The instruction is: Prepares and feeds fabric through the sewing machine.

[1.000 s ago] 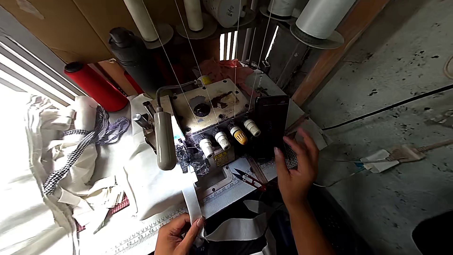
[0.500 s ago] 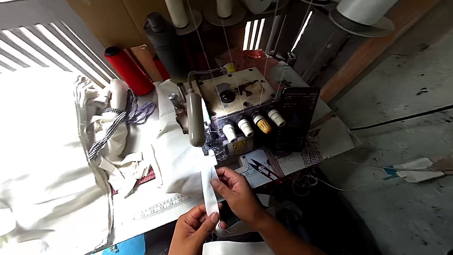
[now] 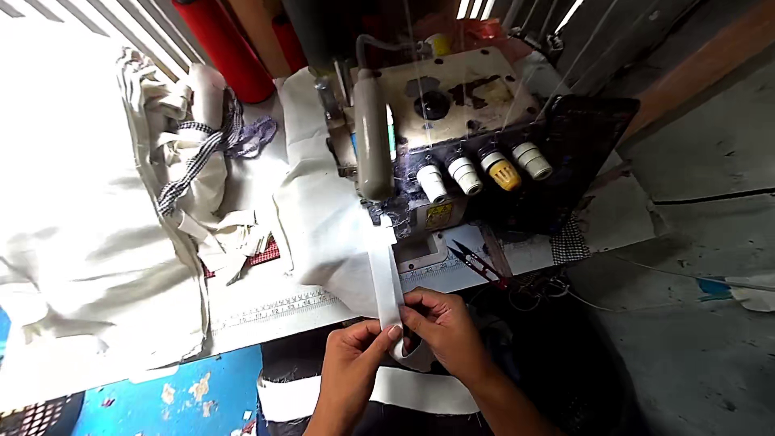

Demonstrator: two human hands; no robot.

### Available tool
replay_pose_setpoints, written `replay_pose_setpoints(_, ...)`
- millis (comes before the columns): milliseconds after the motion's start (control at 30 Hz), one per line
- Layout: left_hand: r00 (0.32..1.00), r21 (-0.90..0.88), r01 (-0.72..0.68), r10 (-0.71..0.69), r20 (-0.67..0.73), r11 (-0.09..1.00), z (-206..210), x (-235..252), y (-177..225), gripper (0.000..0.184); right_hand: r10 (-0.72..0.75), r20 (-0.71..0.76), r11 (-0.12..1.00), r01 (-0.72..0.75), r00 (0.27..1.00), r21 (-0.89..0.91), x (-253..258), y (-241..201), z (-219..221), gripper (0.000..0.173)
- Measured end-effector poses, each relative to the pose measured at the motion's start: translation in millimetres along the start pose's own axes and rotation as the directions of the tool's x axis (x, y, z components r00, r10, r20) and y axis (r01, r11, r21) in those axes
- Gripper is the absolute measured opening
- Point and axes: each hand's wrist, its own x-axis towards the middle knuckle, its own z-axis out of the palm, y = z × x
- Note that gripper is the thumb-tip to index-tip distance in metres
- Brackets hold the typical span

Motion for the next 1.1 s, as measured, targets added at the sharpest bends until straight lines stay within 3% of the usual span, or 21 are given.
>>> replay_pose_setpoints(200, 0.987, -0.188, 0.048, -0.019, 0.157, 0.981, 1, -9, 15, 0.014, -0.017, 0.039, 1.000, 0.018, 0.999, -0.022, -4, -6, -6, 0.012)
replay_pose_setpoints(433, 0.999, -0.071, 0.036, -0.034, 0.024, 0.997, 5, -1, 2, 0.009, 0.019, 0.118, 1.000, -0.020, 0.993, 0.006, -6, -11, -12, 0.015)
replay_pose_setpoints(600, 0.998, -0.044, -0.001, 0.004, 0.070, 0.999, 4, -5, 10, 0.011, 0.005, 0.123, 0.999, 0.001, 0.992, -0.054, -3, -11, -13, 0.015)
replay_pose_setpoints(767, 1.000, 0.022, -0.007, 0.007, 0.004, 1.000, 6, 2, 0, 0.016, -0.054, 0.177, 0.996, 0.065, 0.983, -0.057, -4, -16, -12, 0.022)
replay_pose_setpoints(833, 0.998, 0.096, -0.054, 0.053, 0.013, 0.994, 4, 0, -1, 0.016, -0.088, 0.119, 0.991, 0.099, 0.989, -0.094, -5, -15, -6, 0.021)
replay_pose_setpoints(867, 0.994, 0.231, -0.108, 0.102, 0.038, 0.967, 1, -2, 3, 0.017, -0.098, 0.069, 0.986, 0.107, 0.993, -0.126, -7, -14, -1, 0.021)
replay_pose_setpoints(900, 0.981, 0.447, -0.194, 0.174, 0.087, 0.873, -4, -4, 11, 0.021, -0.112, 0.027, 0.981, 0.115, 0.993, -0.157, -7, -13, 3, 0.021)
replay_pose_setpoints(967, 0.926, 0.740, -0.347, 0.335, 0.174, 0.575, -12, -9, 41, 0.028, -0.139, -0.003, 0.973, 0.137, 0.990, -0.184, -8, -14, 7, 0.020)
replay_pose_setpoints(1100, 0.779, 0.715, -0.565, 0.554, 0.295, 0.413, -17, 20, 83, 0.035, -0.161, 0.014, 0.975, 0.161, 0.987, -0.153, -10, -20, 5, 0.019)
